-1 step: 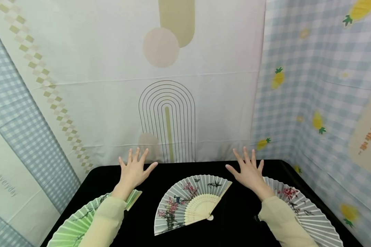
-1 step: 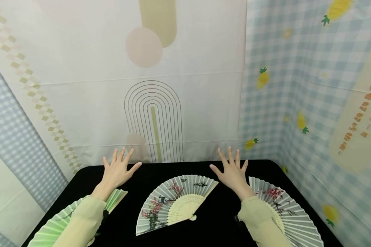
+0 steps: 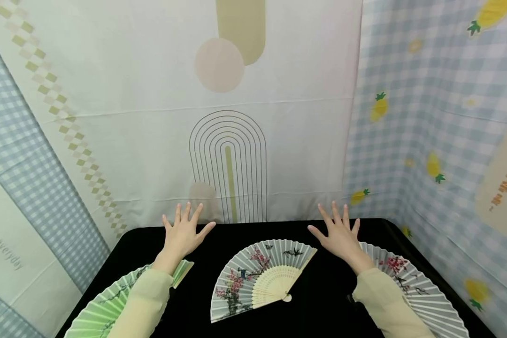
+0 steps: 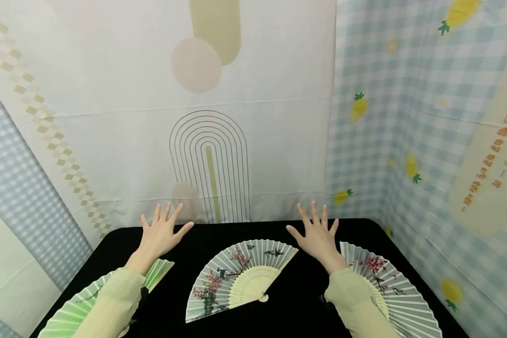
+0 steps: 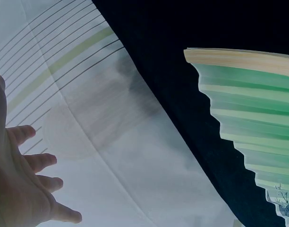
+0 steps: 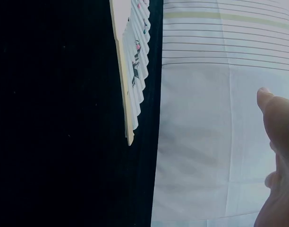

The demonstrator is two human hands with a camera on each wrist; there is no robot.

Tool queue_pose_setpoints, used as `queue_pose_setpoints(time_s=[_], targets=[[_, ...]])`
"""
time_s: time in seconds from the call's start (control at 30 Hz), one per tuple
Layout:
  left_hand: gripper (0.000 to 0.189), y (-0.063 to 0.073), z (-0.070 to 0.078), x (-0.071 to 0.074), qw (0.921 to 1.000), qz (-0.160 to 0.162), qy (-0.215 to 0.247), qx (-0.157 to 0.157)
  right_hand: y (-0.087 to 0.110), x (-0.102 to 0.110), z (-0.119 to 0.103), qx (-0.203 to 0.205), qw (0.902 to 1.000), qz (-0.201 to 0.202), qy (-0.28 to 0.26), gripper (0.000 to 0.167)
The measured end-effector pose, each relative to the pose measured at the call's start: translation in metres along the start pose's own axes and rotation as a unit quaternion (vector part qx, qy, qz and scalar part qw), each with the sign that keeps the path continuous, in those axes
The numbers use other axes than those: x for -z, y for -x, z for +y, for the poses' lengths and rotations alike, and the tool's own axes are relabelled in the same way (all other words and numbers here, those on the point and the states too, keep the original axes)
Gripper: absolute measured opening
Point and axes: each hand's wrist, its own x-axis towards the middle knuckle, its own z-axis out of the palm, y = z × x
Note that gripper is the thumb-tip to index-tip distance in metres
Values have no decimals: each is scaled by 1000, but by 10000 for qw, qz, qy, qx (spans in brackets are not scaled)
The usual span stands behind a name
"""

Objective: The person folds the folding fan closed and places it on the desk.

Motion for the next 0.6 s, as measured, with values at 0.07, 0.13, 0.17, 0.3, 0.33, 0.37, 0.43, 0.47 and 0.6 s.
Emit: queue_pose_setpoints(time_s=[0.07,0.13,0.17,0.3,0.33,0.37,0.43,0.47,0.6], targets=[[87,2,-1,1,10000,-4,65,-14,0,0,0,-1,10000,-40,4,84],[86,4,-1,2,9999,-47,107,-9,-1,-1,0,-9,10000,-90,12,84],[86,6,-2,3,9999,-58,129,-11,-2,-1,-1,-7,9999,-111,21,84],[83,12,-6,7,9997,-116,218,10,-4,-1,-2,-13,9999,-133,11,85],[83,13,-7,9,9997,-114,230,14,-4,-1,-3,-6,9999,-123,-3,85],[83,13,-8,10,9996,-109,245,12,-5,-1,-3,-3,9999,-119,-1,85],[83,14,-10,12,9996,-113,262,12,-5,-1,-5,-4,9999,-151,-22,84],[83,14,-11,12,9996,-121,260,19,-5,-1,-6,-4,9999,-170,-27,84],[85,15,-17,14,9997,-126,193,30,-7,-6,-10,-3,9998,-204,-68,83]])
